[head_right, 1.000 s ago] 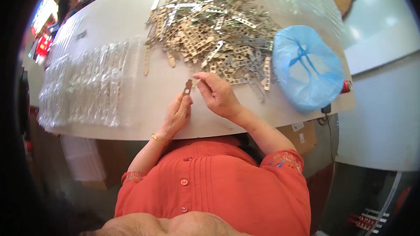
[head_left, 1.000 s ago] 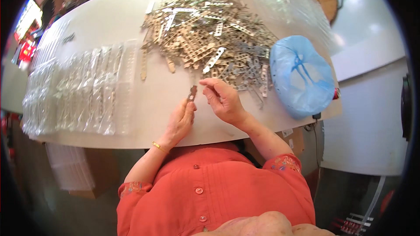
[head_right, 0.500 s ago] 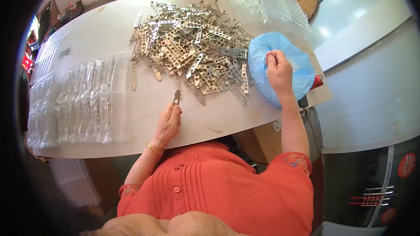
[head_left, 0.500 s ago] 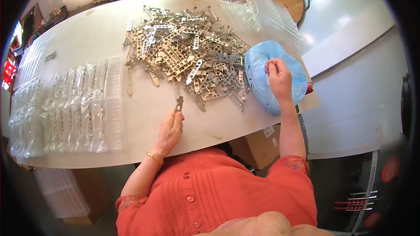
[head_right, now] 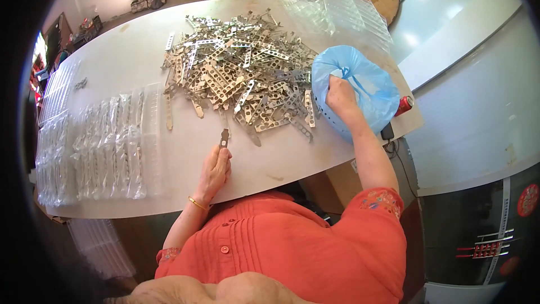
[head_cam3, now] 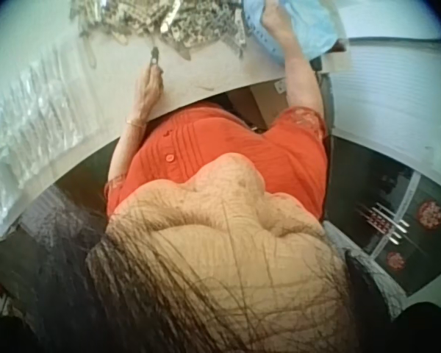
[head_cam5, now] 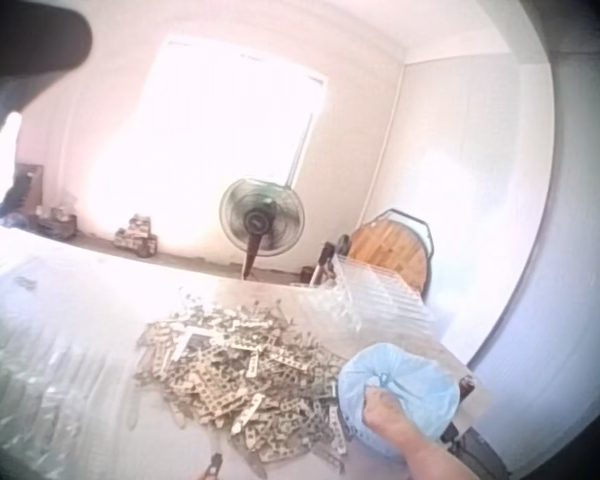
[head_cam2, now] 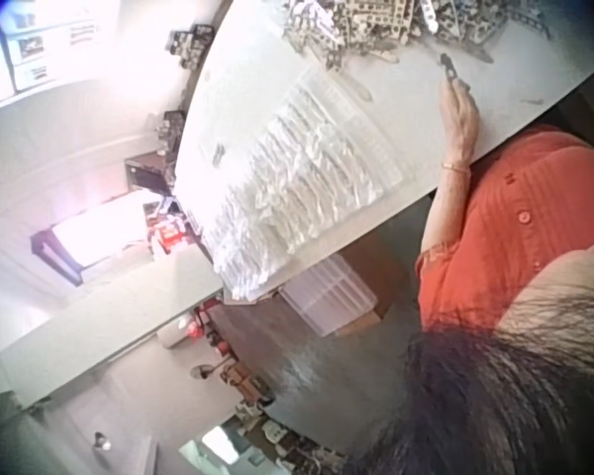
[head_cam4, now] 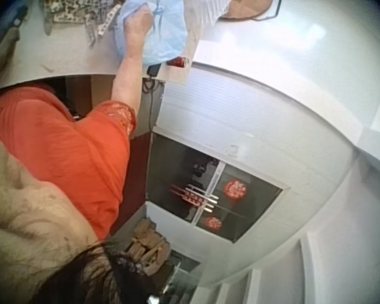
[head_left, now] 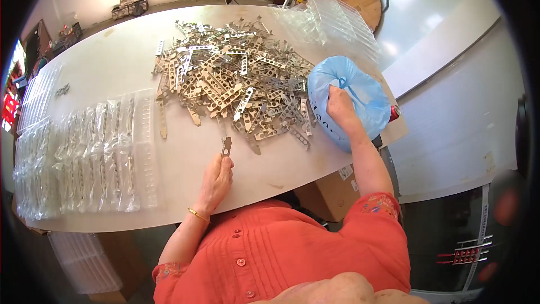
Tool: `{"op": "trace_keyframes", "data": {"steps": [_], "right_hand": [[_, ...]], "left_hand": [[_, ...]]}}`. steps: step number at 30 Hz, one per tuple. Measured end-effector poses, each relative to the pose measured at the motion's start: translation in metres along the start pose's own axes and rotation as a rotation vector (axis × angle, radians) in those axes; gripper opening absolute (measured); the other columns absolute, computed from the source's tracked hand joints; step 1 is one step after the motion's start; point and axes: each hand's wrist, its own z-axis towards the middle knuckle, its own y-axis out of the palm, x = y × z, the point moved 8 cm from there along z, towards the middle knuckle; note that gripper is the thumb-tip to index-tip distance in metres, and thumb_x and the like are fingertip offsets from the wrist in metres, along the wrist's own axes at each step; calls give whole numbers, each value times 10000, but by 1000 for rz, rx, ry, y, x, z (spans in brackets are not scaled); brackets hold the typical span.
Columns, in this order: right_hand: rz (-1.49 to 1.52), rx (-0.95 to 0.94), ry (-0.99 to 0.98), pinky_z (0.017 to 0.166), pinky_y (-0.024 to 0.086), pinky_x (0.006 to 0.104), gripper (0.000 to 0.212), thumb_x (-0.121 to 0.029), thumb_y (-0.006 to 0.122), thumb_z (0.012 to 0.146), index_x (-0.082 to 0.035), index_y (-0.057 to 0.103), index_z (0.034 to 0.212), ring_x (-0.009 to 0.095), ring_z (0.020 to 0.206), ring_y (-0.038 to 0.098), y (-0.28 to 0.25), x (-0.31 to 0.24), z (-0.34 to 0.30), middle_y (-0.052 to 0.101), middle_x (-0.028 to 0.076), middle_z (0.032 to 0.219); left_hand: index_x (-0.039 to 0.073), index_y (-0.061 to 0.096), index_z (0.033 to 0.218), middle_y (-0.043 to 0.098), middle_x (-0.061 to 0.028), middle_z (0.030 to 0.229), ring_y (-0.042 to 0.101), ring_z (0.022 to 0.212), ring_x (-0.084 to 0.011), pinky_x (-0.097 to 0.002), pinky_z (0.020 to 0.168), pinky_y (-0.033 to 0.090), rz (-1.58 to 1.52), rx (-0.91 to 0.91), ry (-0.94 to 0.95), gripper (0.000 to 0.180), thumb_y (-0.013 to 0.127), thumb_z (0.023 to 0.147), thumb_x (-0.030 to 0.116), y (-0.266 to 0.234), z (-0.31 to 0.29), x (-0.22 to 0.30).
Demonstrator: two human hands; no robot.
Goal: Manually sort and place metal expansion card brackets into plastic sleeves for packaging.
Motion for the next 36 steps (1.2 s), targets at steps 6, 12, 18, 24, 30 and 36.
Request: {"op": "trace_keyframes", "data": {"steps": [6,12,18,24,30,36], "right_hand": [[-30,133,-42,763,511,530,108,-6,496,807,31,573,872,478,832,647,-12,-1,-4,654,302,864],[-96,193,98,747,525,524,145,-27,506,824,35,537,950,454,827,668,-22,1,0,672,278,839],[-135,270,149,739,531,531,150,-71,523,845,2,574,966,446,834,674,-21,26,17,686,259,838],[-36,163,101,738,521,536,139,-103,526,869,-49,619,957,437,832,671,4,41,24,690,235,853],[39,409,78,671,502,518,155,-190,531,954,-54,606,951,413,755,652,-46,14,-6,679,183,836],[547,523,115,627,547,350,104,-128,558,1003,-44,618,1011,232,684,689,-95,-20,-56,707,142,889]], "left_hand": [[49,497,924,405,54,631,388,528,-52,-248,482,353,31,-17,-8,288,424,1080,279,2,-1,5],[61,485,933,372,50,601,384,471,-72,-250,426,335,12,-18,30,302,403,1086,309,0,3,-2],[65,485,933,374,47,602,389,474,-72,-248,427,338,19,-11,48,305,405,1085,316,1,2,-1],[52,491,920,402,54,612,389,499,-52,-238,459,343,44,1,10,295,412,1084,284,4,-1,3],[66,486,939,372,67,604,361,484,-51,-230,446,322,-9,1,-17,287,413,1085,302,5,0,-3],[75,483,942,370,65,601,360,478,-51,-235,433,312,-45,24,-24,285,421,1083,315,-1,-2,-5]]}}
